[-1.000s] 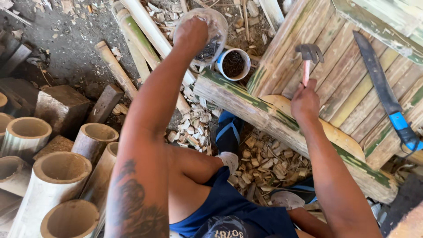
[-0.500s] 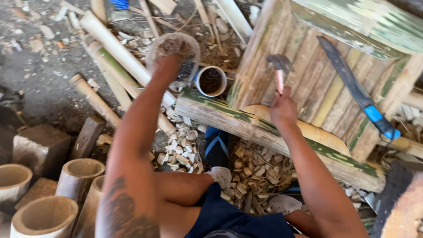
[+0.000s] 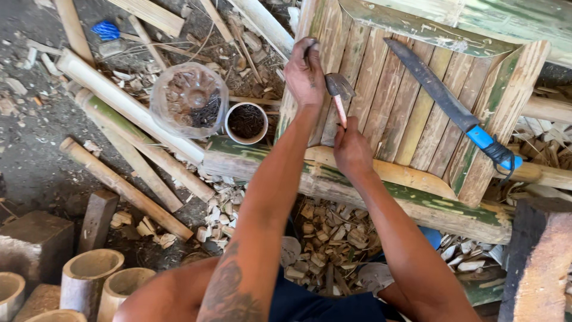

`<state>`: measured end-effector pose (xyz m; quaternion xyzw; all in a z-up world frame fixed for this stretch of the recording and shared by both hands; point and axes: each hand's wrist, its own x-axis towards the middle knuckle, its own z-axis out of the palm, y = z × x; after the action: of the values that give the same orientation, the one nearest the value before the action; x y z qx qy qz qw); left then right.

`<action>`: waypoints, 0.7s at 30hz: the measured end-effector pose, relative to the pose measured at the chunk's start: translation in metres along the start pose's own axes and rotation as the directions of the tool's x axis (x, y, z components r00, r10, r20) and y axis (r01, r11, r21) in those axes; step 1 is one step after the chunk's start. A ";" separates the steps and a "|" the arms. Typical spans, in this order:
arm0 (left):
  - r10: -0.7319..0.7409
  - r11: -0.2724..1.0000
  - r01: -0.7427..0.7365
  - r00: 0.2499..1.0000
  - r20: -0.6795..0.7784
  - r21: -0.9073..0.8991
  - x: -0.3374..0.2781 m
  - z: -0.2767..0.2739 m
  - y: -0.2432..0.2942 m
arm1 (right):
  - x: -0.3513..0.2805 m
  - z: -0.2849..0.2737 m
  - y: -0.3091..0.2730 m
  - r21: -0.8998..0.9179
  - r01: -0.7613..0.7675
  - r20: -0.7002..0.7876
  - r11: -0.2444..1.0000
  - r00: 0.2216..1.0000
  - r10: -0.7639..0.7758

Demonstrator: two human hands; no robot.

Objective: The person assembles a bamboo structure by hammering nails into bamboo slats and using a machete to trim pieces. The person then sweeps the workshop floor with a broom.

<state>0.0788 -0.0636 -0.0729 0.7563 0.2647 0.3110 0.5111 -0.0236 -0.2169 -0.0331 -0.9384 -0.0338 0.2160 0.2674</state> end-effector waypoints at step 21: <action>-0.036 0.813 -0.054 0.989 0.143 0.580 0.005 0.023 0.004 | 0.036 -0.038 -0.013 0.162 0.417 -0.340 0.894 0.874 -0.347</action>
<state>0.0999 -0.0757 -0.0747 0.8984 0.3050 0.1607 0.2722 0.0263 -0.2181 -0.0112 -0.8973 -0.1532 0.0150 0.4136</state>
